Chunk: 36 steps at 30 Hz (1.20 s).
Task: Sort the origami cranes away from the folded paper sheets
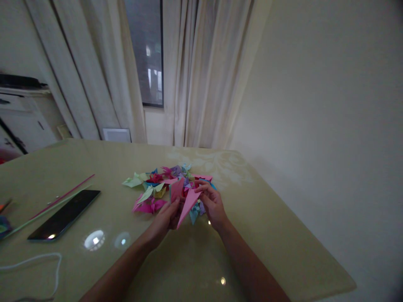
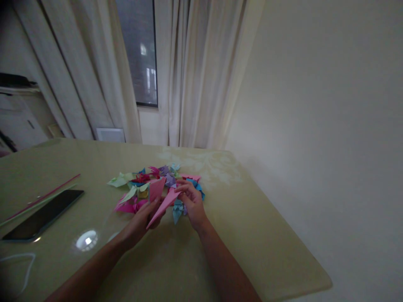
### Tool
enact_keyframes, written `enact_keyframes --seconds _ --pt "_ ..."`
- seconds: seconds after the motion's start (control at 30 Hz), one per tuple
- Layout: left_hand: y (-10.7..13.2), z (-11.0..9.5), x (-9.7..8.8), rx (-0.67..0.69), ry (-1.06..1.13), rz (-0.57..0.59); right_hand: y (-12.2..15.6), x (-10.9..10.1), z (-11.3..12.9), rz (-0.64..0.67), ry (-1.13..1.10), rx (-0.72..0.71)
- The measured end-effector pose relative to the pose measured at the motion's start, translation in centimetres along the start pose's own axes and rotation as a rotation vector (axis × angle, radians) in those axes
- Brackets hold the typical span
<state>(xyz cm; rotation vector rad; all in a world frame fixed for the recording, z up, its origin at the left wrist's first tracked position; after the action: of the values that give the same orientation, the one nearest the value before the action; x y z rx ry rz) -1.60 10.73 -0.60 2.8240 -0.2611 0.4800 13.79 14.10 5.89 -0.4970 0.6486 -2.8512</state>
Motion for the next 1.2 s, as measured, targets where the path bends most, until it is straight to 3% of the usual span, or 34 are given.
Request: enact_keyframes --seconds 0.33,0.47,0.63,0.77,0.87,0.97,1.07,1.2 --pt "1.0 -0.4 1.4 0.013 -0.259 0.108 0.5 0.7 2.7 0.006 0.292 -0.149" --pt "1.6 -0.9 2.7 0.075 -0.265 0.192 1.0 1.6 3.4 0.018 0.41 -0.214" --pt "1.8 0.0 3.4 0.057 -0.211 0.276 1.5 2.3 3.8 0.037 0.513 -0.242" --pt "1.7 0.6 3.5 0.034 -0.194 0.292 1.6 1.5 3.8 -0.075 0.52 -0.251" --pt "1.9 0.3 3.8 0.046 -0.153 0.316 1.3 0.5 2.5 -0.139 0.455 -0.169" --pt "2.2 0.9 4.2 -0.032 -0.095 0.362 1.0 0.0 0.1 -0.143 0.304 0.002" --pt "2.3 1.3 4.4 -0.082 -0.057 0.397 1.0 0.8 -1.8 -0.08 0.115 0.155" --pt "2.4 1.1 4.4 -0.064 -0.075 0.396 1.3 2.2 -2.1 -0.004 0.022 0.208"
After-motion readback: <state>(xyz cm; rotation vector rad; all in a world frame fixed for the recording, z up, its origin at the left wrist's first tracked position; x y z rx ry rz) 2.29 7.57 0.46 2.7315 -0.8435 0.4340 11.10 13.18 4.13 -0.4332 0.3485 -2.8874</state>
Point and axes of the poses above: each hand's wrist, its own y-axis away from the middle knuckle, its own x-axis out of the palm, z = x × y, the point moved 9 cm from there along -y, towards the middle knuckle, and after that the axes turned 4 degrees about -x, right-handed, at the moved point
